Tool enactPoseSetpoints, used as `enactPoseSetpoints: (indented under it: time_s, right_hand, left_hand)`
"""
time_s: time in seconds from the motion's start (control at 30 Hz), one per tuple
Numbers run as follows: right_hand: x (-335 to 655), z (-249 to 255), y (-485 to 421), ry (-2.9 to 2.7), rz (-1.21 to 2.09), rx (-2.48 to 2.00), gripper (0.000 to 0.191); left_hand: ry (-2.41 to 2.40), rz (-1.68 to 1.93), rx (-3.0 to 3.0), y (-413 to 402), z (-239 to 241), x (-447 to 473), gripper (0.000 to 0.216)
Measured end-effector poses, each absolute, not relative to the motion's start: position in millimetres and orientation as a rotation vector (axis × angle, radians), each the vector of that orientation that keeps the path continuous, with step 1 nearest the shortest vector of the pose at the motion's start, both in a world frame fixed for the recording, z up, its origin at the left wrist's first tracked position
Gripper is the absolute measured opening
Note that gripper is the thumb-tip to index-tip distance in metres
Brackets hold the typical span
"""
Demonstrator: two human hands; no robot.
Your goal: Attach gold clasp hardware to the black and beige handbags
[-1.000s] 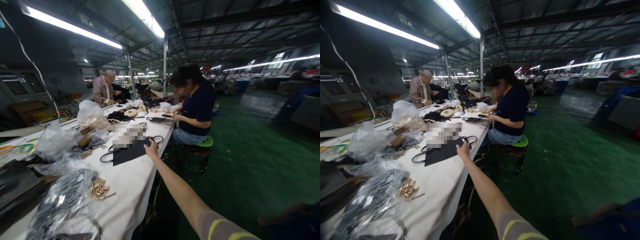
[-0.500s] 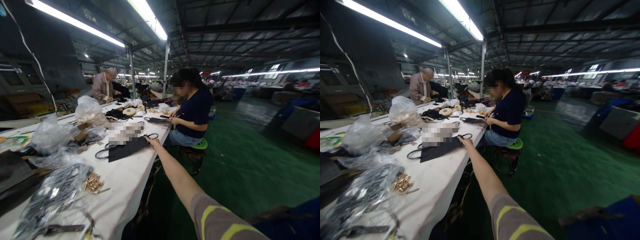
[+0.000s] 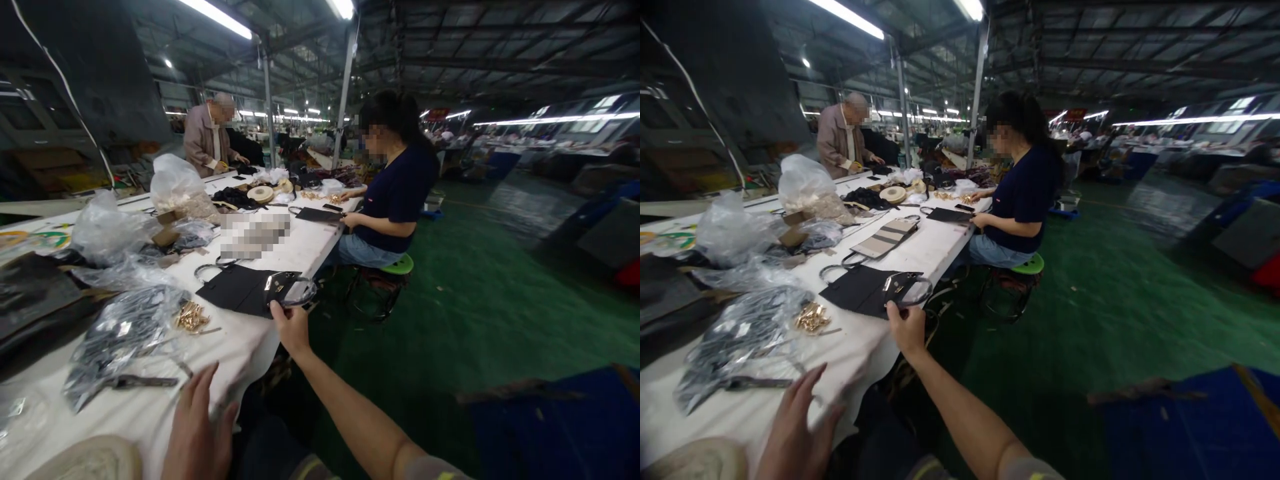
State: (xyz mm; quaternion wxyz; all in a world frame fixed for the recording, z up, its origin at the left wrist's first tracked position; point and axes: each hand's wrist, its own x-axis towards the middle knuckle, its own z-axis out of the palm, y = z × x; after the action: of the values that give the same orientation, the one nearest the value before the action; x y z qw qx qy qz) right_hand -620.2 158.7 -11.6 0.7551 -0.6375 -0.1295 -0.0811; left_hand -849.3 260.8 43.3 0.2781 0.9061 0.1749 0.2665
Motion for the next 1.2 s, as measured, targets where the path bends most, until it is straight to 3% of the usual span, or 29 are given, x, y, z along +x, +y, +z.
enactPoseSetpoints:
  time_s: [0.13, 0.23, 0.47, 0.6, 0.77, 0.87, 1.07, 1.2]
  right_hand:
    - [-681, -19, 160, -0.395, -0.140, -1.350, 0.032]
    - [-693, -28, 163, -0.457, -0.142, -1.383, 0.028]
    - [-651, -61, 113, -0.916, -0.160, -1.663, 0.018]
    - [-614, -81, 75, -0.817, -0.440, -1.832, 0.017]
    - [-574, -76, 77, -1.558, -0.665, -1.635, 0.041]
    - [-552, -64, 88, -1.850, -0.733, -1.681, 0.042]
    - [-530, -62, 108, -1.589, -0.854, -2.025, 0.075]
    - [-529, -70, 128, -1.787, -0.888, -1.784, 0.046]
  left_hand:
    - [0.174, 0.938, 2.948, 267, 36, -785, 0.069]
    - [-0.164, 0.837, 3.218, 279, 33, -759, 0.069]
    - [-0.599, 0.746, 3.427, 306, 32, -744, 0.054]
    - [-0.625, 0.768, 3.443, 306, 30, -745, 0.056]
    - [-0.839, 0.795, 3.467, 303, 27, -743, 0.057]
    - [-0.917, 0.918, 3.511, 314, 23, -745, 0.062]
    - [-0.922, 1.114, 3.460, 360, 2, -729, 0.069]
    - [-0.849, 1.016, 3.376, 365, -1, -715, 0.081]
